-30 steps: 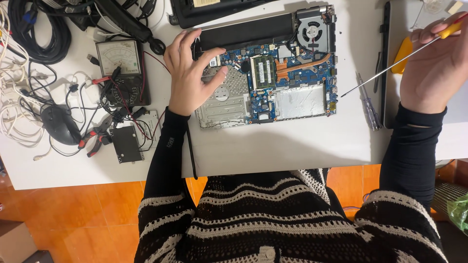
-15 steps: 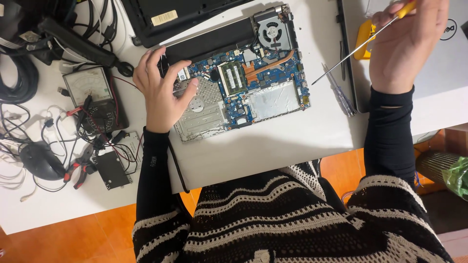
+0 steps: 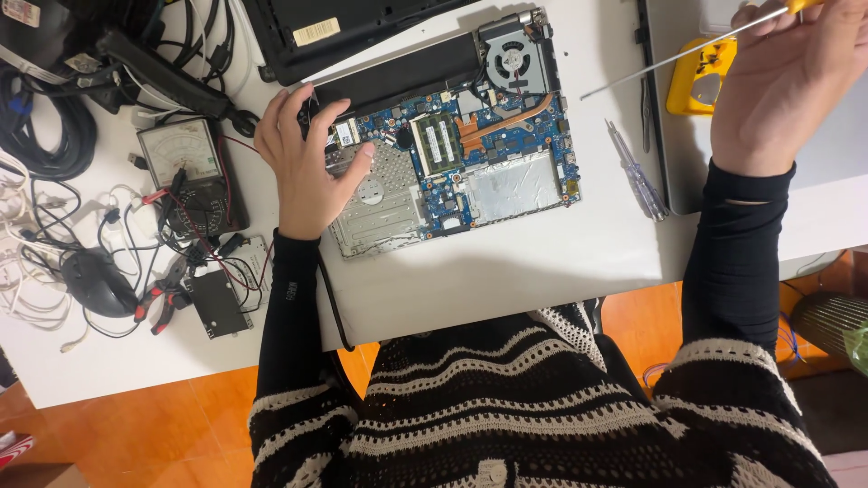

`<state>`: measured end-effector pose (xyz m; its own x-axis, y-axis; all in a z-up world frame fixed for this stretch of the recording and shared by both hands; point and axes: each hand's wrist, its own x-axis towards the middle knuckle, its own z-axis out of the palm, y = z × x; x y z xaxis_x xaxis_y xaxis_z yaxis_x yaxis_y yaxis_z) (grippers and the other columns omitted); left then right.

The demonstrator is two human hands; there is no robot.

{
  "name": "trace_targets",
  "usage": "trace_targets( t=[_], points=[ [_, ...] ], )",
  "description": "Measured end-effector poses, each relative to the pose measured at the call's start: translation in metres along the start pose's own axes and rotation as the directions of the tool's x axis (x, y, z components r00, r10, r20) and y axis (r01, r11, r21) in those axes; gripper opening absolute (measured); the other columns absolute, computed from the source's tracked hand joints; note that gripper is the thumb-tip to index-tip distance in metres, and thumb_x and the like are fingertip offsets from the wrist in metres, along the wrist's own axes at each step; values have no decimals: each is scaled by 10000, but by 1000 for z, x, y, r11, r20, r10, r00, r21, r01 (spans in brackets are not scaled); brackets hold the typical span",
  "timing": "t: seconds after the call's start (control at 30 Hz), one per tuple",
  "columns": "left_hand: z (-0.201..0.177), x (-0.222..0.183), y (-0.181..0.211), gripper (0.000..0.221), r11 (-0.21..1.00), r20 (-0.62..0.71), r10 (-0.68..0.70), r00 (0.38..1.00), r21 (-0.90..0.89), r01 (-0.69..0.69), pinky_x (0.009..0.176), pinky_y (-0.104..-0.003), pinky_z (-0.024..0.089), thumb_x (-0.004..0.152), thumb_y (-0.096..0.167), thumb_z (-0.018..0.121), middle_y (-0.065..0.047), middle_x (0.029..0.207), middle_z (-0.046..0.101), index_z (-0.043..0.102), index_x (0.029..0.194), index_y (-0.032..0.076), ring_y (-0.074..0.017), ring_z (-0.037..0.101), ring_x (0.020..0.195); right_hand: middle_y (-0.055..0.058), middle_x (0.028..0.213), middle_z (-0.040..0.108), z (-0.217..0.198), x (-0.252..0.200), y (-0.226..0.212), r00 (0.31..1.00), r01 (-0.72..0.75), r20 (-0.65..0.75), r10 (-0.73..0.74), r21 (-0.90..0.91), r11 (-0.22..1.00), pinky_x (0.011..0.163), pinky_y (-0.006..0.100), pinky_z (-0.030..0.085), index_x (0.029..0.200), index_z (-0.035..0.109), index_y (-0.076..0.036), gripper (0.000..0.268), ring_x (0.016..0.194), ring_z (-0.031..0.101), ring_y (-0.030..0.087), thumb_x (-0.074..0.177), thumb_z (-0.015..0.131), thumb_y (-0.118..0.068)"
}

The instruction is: The person works on a disassembled laptop at a white desk, using a screwdriver to unscrew and adjust components on the exposed motherboard. They hold the board steady with one hand while driving screws, repositioning the board and reaching across the cluttered workbench for tools.

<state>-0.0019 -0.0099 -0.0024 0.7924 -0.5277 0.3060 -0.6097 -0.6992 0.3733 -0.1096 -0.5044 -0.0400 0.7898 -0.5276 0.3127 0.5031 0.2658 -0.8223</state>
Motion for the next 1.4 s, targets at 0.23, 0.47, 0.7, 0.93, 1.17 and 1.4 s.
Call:
trace_targets(
  t=[0.23, 0.47, 0.7, 0.93, 1.17, 1.4],
  points=[
    [-24, 20, 30, 598, 997, 4, 67, 998, -34, -67, 1203, -525, 242, 1008, 395, 805, -129, 1495, 494, 558, 1453, 80, -354, 387, 1427, 13, 809, 501, -6, 8, -2, 999, 40, -1, -40, 28, 999, 678, 255, 363, 1017, 547, -98, 210, 671, 416, 102, 1209, 608, -159],
    [17, 85, 89, 336, 945, 8, 320, 947, -77, -319, 1157, -464, 293, 1058, 362, 784, -58, 1194, 640, 703, 1265, 111, -240, 529, 1186, 13, 802, 500, -8, 6, -1, 997, 74, -15, -73, 33, 997, 673, 253, 360, 997, 547, -100, 224, 663, 410, 101, 1205, 611, -157],
    [102, 152, 135, 131, 850, -20, 525, 851, 45, -524, 1025, -431, 341, 1008, 268, 745, -13, 1011, 611, 761, 1006, 137, -213, 515, 1070, 61, 892, 527, 8, 8, -3, 993, 79, -95, -71, 80, 994, 779, 301, 437, 1180, 543, -66, 192, 788, 501, 172, 1219, 573, -252],
    [124, 166, 162, 221, 859, 65, 457, 887, 226, -459, 970, -461, 352, 845, 292, 781, -101, 991, 662, 779, 841, 71, -280, 527, 1123, 56, 905, 500, 12, 2, -1, 991, 31, -135, -20, 80, 996, 857, 330, 495, 1205, 510, -65, 273, 859, 561, 179, 1245, 615, -314],
    [126, 167, 169, 226, 884, 83, 376, 923, 266, -384, 958, -462, 364, 771, 310, 782, -115, 964, 671, 784, 773, 84, -289, 533, 1122, 64, 966, 514, 17, -2, -1, 993, 25, -120, -15, 79, 997, 874, 341, 487, 1213, 499, -54, 270, 890, 570, 202, 1222, 606, -302],
    [141, 163, 164, 114, 887, 75, 358, 931, 284, -364, 938, -420, 374, 803, 201, 771, -80, 944, 651, 756, 749, 101, -252, 535, 1115, 73, 943, 527, 24, 2, -5, 990, 45, -135, -31, 100, 994, 853, 331, 480, 1190, 492, -59, 263, 875, 577, 205, 1221, 618, -288]
  ],
)
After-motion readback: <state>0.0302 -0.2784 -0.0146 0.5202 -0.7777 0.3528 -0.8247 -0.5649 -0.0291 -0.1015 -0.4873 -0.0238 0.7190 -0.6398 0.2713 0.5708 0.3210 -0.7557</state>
